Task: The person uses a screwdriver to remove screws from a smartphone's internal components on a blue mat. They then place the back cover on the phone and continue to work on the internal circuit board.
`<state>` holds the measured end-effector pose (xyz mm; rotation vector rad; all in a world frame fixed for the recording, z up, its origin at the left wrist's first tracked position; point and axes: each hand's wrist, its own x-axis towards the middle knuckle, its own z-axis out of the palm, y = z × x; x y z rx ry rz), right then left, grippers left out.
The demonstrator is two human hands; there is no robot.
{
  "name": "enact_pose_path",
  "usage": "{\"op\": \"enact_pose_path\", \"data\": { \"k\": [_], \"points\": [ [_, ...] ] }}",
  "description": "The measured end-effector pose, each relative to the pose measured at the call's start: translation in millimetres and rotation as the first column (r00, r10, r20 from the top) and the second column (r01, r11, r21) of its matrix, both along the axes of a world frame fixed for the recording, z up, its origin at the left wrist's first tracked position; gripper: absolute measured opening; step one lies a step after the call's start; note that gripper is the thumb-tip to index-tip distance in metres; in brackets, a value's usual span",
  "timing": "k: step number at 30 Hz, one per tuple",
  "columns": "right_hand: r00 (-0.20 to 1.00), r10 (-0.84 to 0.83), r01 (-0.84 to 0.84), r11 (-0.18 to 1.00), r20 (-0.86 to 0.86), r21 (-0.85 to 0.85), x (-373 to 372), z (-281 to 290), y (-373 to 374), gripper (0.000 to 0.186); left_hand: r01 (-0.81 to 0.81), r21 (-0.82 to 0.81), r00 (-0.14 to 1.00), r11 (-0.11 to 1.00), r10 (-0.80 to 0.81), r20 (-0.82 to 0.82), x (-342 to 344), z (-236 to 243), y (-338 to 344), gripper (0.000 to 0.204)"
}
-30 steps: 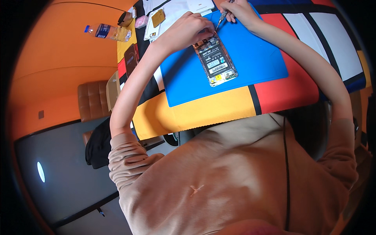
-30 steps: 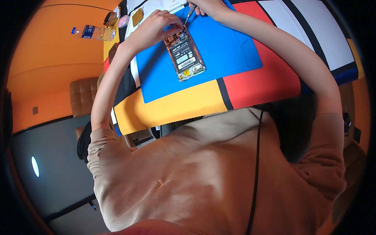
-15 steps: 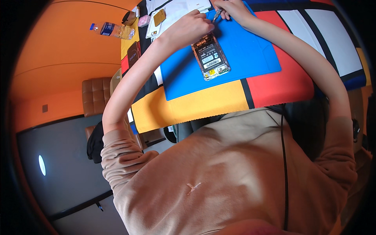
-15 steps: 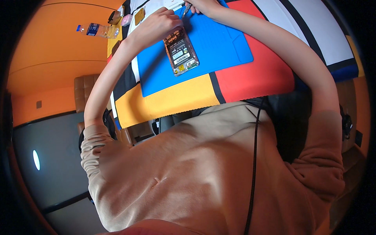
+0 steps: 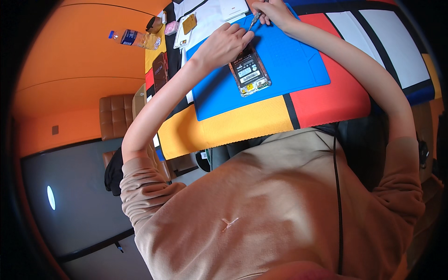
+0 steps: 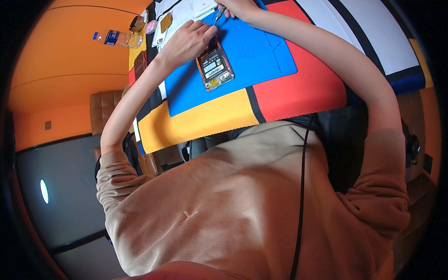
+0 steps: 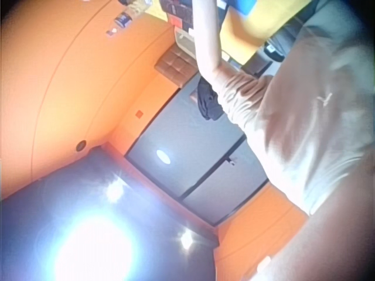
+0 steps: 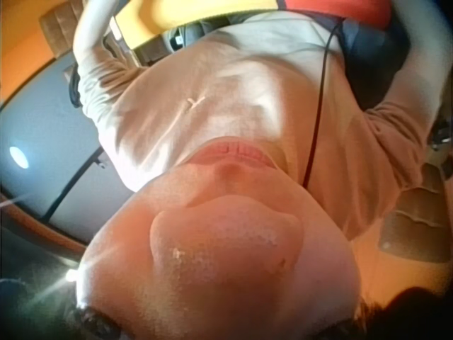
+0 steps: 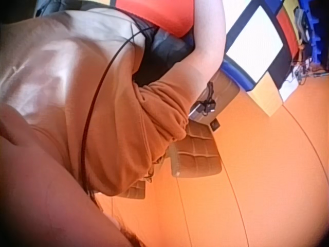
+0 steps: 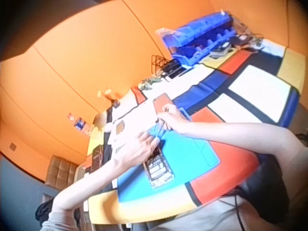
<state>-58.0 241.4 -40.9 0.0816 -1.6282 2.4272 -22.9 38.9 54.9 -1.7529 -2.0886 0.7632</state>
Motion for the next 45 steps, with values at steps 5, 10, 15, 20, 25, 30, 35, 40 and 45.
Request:
{"op": "enact_pose_path", "data": {
  "k": [5,10,15,20,25,30,35,40,45],
  "points": [
    [1.0,0.005,-0.005,1.0,0.003,0.004,0,0,1,0.015,-0.037,0.064,0.999,0.997,0.038,-0.01,5,-8,-3,0.027],
    [1.0,-0.01,0.01,1.0,0.003,0.027,0,-1,1,0.013,-0.018,0.245,0.997,0.969,0.0,0.071,11,-9,-4,0.019],
    [1.0,-0.005,0.005,0.999,0.0,0.046,0,-1,0,0.012,-0.312,0.368,0.874,0.876,0.113,0.473,16,-9,-5,0.015],
    [1.0,-0.002,0.002,0.999,0.008,0.037,0,0,2,0.012,-0.386,0.374,0.742,0.843,0.043,0.669,1,-4,-6,0.015],
    [1.0,0.005,-0.005,1.0,-0.006,0.026,0,-1,3,0.012,-0.477,0.272,0.683,0.836,0.158,0.713,-3,-7,-7,0.017],
    [1.0,0.024,-0.023,1.0,-0.013,0.014,-1,-1,5,0.012,-0.464,0.362,0.745,0.809,0.134,0.653,4,-18,-8,0.015],
    [1.0,0.003,-0.003,1.0,0.019,0.029,1,1,4,0.012,-0.352,0.482,0.854,0.803,0.066,0.516,11,-30,-8,0.015],
    [1.0,0.002,-0.002,1.0,0.005,0.025,4,3,4,0.012,-0.237,0.504,0.946,0.83,0.081,0.313,14,-36,-7,0.013],
    [1.0,0.012,-0.013,0.999,0.013,0.042,5,4,4,0.012,-0.213,0.506,0.972,0.836,0.129,0.196,14,-38,-3,0.017]
  ]
}}
